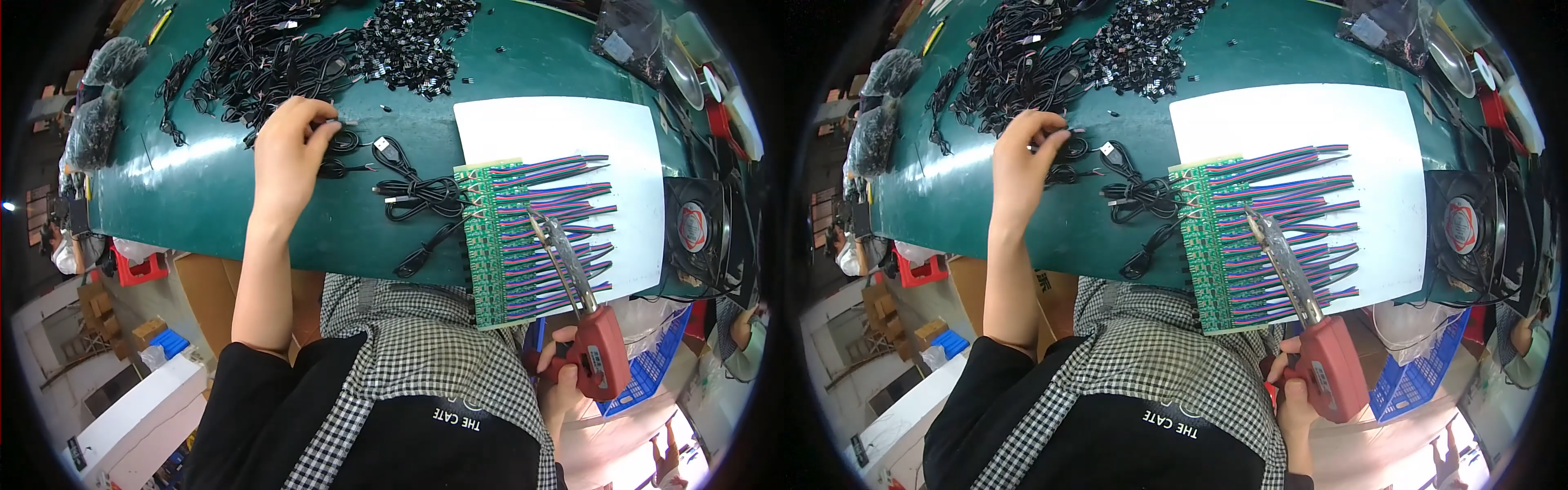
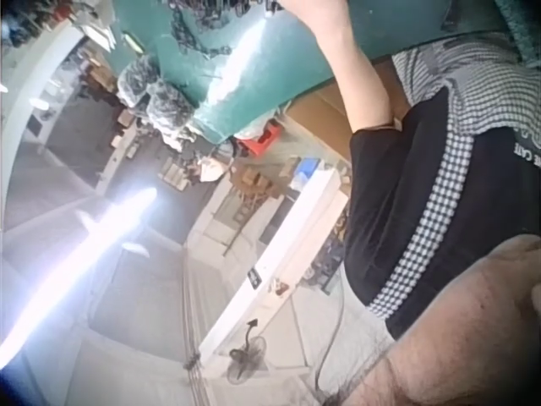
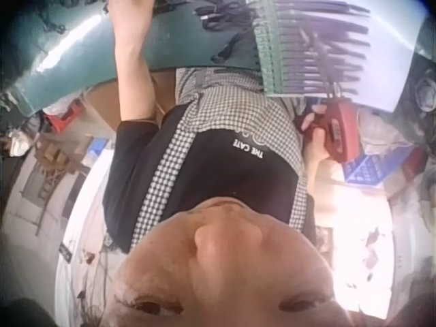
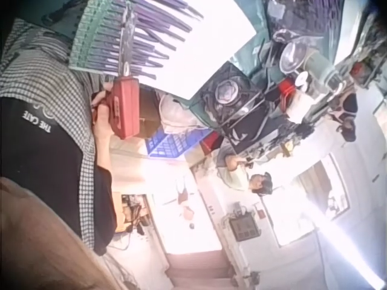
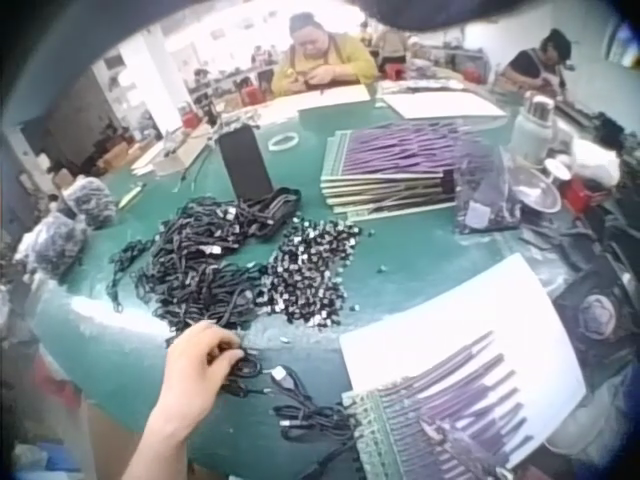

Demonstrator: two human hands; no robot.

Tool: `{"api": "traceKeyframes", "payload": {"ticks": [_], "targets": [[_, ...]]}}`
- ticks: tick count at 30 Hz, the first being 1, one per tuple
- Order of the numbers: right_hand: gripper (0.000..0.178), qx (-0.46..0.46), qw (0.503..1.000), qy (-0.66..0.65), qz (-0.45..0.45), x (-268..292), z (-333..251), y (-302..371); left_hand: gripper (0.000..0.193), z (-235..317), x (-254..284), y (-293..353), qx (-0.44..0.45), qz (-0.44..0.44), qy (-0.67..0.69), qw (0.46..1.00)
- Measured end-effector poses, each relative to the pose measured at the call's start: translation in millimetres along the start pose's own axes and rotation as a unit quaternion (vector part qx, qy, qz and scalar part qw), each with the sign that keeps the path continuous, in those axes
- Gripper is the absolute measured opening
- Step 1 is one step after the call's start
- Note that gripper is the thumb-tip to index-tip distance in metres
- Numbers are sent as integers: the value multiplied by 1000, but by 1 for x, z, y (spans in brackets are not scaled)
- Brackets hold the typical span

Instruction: The person solders wires onto a circuit board using a soldering iron.

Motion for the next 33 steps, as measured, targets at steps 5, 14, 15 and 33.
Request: {"api": "traceKeyframes", "payload": {"ticks": [5,14,15,33], "targets": [[66,6,1000,1,12,0,0,1,14,-13,26,0,37,86,221,971],[64,5,1000,-2,11,-3,-3,1,9,36,16,34,120,-98,377,913],[64,4,1000,-1,13,-5,-3,0,8,44,10,39,144,-128,422,886],[42,-59,993,-12,-98,-36,-26,-17,7,146,-29,72,120,-466,428,765]]}}
Point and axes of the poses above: each hand's wrist, its own y-axis away from the middle knuckle, its own x-axis out of the back of the hand, z = x × y, the point moved 2 cm from there along -y, towards the middle knuckle, and after that the axes turned 2 degrees about y, right-handed, at the moved point
